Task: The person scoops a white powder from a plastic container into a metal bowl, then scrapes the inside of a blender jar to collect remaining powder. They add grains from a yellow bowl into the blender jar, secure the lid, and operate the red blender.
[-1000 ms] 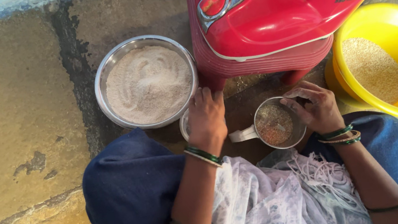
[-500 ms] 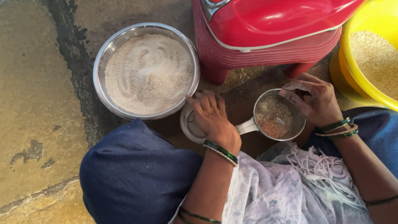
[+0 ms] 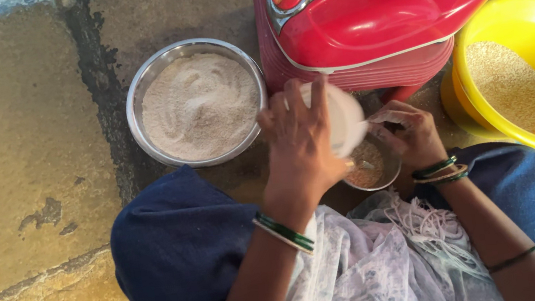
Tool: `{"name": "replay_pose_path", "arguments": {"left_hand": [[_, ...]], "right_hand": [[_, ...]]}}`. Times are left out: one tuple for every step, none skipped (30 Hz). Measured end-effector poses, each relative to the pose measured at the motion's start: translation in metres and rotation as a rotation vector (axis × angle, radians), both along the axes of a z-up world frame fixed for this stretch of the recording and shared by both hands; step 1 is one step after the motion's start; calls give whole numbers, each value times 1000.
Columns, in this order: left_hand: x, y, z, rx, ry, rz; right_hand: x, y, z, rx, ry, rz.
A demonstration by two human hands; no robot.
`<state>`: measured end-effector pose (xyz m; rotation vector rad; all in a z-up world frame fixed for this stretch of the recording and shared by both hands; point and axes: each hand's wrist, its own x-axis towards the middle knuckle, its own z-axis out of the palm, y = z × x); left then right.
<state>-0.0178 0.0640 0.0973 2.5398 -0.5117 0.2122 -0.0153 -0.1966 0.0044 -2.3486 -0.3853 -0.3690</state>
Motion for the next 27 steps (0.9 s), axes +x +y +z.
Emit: {"name": "replay_pose_path", "arguments": {"left_hand": [[3, 1, 1, -195, 51, -57], [7, -1, 0, -291, 78, -111], [13, -7, -1, -386, 106, -165], [16, -12, -4, -482, 132, -219], [16, -17, -7, -538, 206, -237], [16, -22, -12, -594, 280, -255], [15, -26, -16, -650, 355, -272], [14, -30, -20, -715, 412, -288], [14, -33, -23, -781, 467, -306], [13, -34, -26, -847, 523, -323], [14, -33, -29, -765, 520, -276], [16, -33, -31, -684, 517, -229], [18, -32, -33, -601, 513, -182], [19, -32, -35, -578, 488, -173], [19, -32, -38, -553, 465, -162], [19, -32, -40, -528, 442, -151], [19, -32, -42, -499, 437, -157], [20, -33, -45, -469, 433, -164], [19, -32, -47, -440, 430, -169], [19, -32, -49, -389, 479, -171], [21, -33, -50, -337, 526, -174], [22, -33, -51, -285, 572, -176], [20, -32, -53, -266, 593, -184], [19, -31, -54, -246, 613, -191], [19, -30, -55, -225, 632, -199], [20, -28, -55, -179, 635, -216], [20, -27, -56, -134, 641, -233]], "right_hand": [[1, -1, -7, 0, 11, -4], [3, -3, -15, 2, -20, 3], [5, -6, -21, 4, -52, 11], [4, -11, -25, 6, -83, 18], [3, -16, -27, 140, -14, 28], [2, -20, -27, 274, 56, 38], [0, -24, -26, 406, 128, 48], [-1, -26, -22, 511, 200, -33], [-2, -28, -16, 614, 273, -116], [-3, -25, -10, 714, 346, -200], [-7, -22, -3, 808, 393, -121], [-13, -19, 7, 900, 441, -42], [-18, -13, 16, 992, 489, 38], [-19, -6, 24, 927, 483, 77], [-20, 1, 31, 862, 479, 116], [-21, 8, 37, 798, 475, 155], [-21, 13, 43, 680, 431, 153], [-22, 17, 48, 562, 386, 150], [-23, 21, 53, 445, 342, 146], [-24, 24, 56, 397, 344, 148], [-26, 27, 59, 350, 343, 149], [-26, 29, 61, 302, 341, 150], [-26, 31, 64, 214, 281, 155], [-25, 33, 66, 127, 220, 159], [-24, 35, 68, 40, 157, 163], [-24, 38, 70, -23, 140, 142], [-24, 42, 72, -86, 125, 121]]}}
